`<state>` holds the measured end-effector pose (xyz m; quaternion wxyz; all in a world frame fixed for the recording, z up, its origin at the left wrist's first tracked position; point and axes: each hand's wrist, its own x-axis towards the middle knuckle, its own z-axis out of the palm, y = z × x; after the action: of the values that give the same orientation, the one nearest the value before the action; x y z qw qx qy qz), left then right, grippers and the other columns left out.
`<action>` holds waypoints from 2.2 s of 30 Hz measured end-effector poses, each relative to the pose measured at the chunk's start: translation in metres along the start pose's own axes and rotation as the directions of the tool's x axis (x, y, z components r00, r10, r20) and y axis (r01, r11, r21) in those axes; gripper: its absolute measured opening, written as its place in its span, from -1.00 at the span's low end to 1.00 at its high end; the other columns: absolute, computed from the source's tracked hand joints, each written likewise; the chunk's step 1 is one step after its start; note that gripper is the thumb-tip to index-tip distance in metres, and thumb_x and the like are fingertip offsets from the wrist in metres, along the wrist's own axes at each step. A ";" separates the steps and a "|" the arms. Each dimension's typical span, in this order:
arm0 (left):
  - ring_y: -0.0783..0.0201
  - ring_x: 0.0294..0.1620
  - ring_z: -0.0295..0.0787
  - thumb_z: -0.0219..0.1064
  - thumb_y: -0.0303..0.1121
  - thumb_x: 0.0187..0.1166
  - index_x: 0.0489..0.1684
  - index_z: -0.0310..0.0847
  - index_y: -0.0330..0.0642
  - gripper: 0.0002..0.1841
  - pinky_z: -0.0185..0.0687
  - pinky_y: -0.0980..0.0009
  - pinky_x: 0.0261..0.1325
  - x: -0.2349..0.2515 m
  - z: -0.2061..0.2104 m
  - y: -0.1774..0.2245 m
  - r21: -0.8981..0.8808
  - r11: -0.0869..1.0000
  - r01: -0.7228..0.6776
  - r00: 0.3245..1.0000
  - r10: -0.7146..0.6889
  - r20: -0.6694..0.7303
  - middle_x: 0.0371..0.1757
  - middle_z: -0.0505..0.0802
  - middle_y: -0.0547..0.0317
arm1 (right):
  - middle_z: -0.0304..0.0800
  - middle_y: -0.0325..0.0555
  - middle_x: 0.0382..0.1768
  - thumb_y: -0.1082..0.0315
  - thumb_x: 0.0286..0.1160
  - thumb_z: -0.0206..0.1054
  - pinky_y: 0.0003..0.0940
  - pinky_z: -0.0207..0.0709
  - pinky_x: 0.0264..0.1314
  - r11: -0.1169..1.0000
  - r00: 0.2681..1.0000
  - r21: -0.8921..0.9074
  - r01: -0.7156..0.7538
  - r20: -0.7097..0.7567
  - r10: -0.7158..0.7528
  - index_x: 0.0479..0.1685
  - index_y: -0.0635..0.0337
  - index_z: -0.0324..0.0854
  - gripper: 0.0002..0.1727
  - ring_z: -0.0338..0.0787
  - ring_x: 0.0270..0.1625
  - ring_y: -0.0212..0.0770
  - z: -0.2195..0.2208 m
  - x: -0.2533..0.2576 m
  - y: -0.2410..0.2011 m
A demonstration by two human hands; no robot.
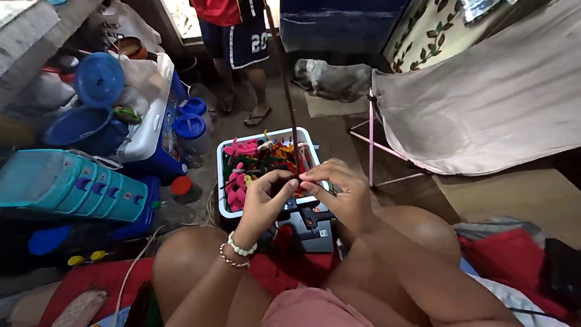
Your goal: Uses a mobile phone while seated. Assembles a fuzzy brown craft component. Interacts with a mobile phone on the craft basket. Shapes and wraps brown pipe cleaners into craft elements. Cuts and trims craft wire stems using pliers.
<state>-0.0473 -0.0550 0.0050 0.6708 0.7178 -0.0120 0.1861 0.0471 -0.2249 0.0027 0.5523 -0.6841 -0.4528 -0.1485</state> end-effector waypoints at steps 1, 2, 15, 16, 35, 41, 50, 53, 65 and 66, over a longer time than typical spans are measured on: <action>0.52 -0.26 0.78 0.28 -0.45 0.67 -0.02 0.74 -0.31 -0.84 0.74 0.55 -0.12 0.000 0.000 0.000 0.010 1.000 -0.005 1.000 0.005 0.002 -0.21 0.86 0.31 | 0.95 -0.27 -0.13 0.28 0.53 0.49 -0.24 0.62 0.36 1.000 1.000 0.009 -0.010 0.002 0.010 -0.13 0.11 0.90 -0.86 0.85 0.03 -0.40 0.001 0.000 0.000; 0.51 -0.24 0.79 0.28 -0.44 0.68 -0.01 0.74 -0.32 -0.83 0.76 0.54 -0.10 0.000 0.000 0.000 0.022 1.000 -0.013 1.000 0.013 0.008 -0.20 0.87 0.29 | 0.95 -0.27 -0.14 0.30 0.52 0.50 -0.27 0.64 0.34 0.999 1.000 0.021 -0.028 0.003 0.028 -0.13 0.12 0.90 -0.87 0.85 0.03 -0.40 0.001 0.000 0.000; 0.53 -0.32 0.84 0.36 -0.41 0.63 -0.08 0.81 -0.29 -0.85 0.77 0.59 -0.22 -0.003 -0.001 -0.001 0.120 0.993 -0.021 0.999 0.024 -0.021 -0.25 0.93 0.28 | 0.89 -0.28 -0.11 0.39 0.52 0.45 -0.41 0.69 0.22 0.982 0.988 0.125 -0.141 0.086 0.131 -0.08 0.15 0.83 -0.88 0.81 0.03 -0.42 -0.002 0.006 0.009; 0.55 -0.33 0.82 0.36 -0.42 0.63 -0.09 0.81 -0.29 -0.85 0.75 0.61 -0.25 -0.003 -0.001 0.000 0.116 0.993 -0.017 1.000 0.018 -0.012 -0.26 0.92 0.29 | 0.90 -0.27 -0.10 0.36 0.55 0.44 -0.31 0.63 0.30 0.999 0.996 0.030 -0.020 0.090 0.017 -0.04 0.12 0.84 -0.87 0.80 0.05 -0.39 -0.005 0.008 0.011; 0.70 -0.28 0.77 0.39 -0.36 0.49 -0.26 0.86 -0.23 -0.85 0.69 0.74 -0.15 -0.004 -0.007 -0.001 0.420 0.889 -0.180 0.982 0.137 0.130 -0.29 0.89 0.32 | 0.89 -0.20 -0.12 0.30 0.71 0.30 -0.17 0.48 0.31 0.839 0.863 -0.301 0.453 0.382 -0.330 -0.13 0.07 0.83 -0.82 0.78 0.06 -0.19 -0.022 0.013 0.012; 0.70 -0.30 0.76 0.37 -0.36 0.52 -0.24 0.85 -0.23 -0.84 0.70 0.73 -0.17 -0.003 -0.009 0.000 0.391 0.906 -0.160 0.984 0.116 0.134 -0.30 0.88 0.34 | 0.90 -0.21 -0.15 0.30 0.69 0.32 -0.16 0.43 0.25 0.847 0.872 -0.293 0.443 0.359 -0.332 -0.13 0.08 0.85 -0.82 0.75 0.00 -0.19 -0.022 0.013 0.010; 0.70 -0.32 0.75 0.37 -0.37 0.50 -0.26 0.85 -0.24 -0.85 0.69 0.73 -0.20 -0.002 -0.007 -0.003 0.374 0.917 -0.141 0.988 0.104 0.118 -0.33 0.87 0.35 | 0.91 -0.20 -0.19 0.31 0.68 0.33 -0.18 0.44 0.21 0.846 0.886 -0.315 0.430 0.330 -0.327 -0.16 0.11 0.86 -0.82 0.76 -0.05 -0.20 -0.017 0.010 0.006; 0.68 -0.32 0.75 0.37 -0.36 0.50 -0.28 0.85 -0.21 -0.85 0.69 0.71 -0.21 -0.004 -0.005 -0.005 0.391 0.909 -0.147 0.989 0.128 0.076 -0.31 0.88 0.35 | 0.90 -0.17 -0.20 0.34 0.66 0.35 -0.25 0.51 0.19 0.869 0.908 -0.298 0.396 0.266 -0.323 -0.17 0.15 0.84 -0.84 0.77 -0.06 -0.21 -0.009 0.005 0.007; 0.59 -0.30 0.80 0.35 -0.41 0.50 -0.24 0.82 -0.26 -0.86 0.76 0.61 -0.17 -0.001 -0.002 -0.009 0.327 0.931 -0.163 0.960 0.226 -0.164 -0.30 0.89 0.30 | 0.92 -0.12 -0.01 0.36 0.66 0.34 -0.39 0.70 0.31 0.998 0.999 -0.054 -0.038 0.036 0.040 0.05 0.22 0.84 -0.79 0.86 0.12 -0.33 0.014 -0.006 -0.005; 0.60 -0.31 0.80 0.35 -0.42 0.50 -0.24 0.82 -0.27 -0.86 0.76 0.62 -0.19 -0.002 -0.001 -0.009 0.321 0.933 -0.162 0.959 0.225 -0.170 -0.30 0.89 0.30 | 0.92 -0.11 -0.04 0.37 0.65 0.35 -0.45 0.72 0.26 0.998 0.998 -0.028 -0.049 0.025 0.049 0.02 0.25 0.84 -0.80 0.86 0.08 -0.37 0.014 -0.005 -0.006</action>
<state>-0.0466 -0.0537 -0.0040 0.5284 0.7848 0.0143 0.3237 0.0358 -0.2152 -0.0018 0.5402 -0.7044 -0.4410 -0.1322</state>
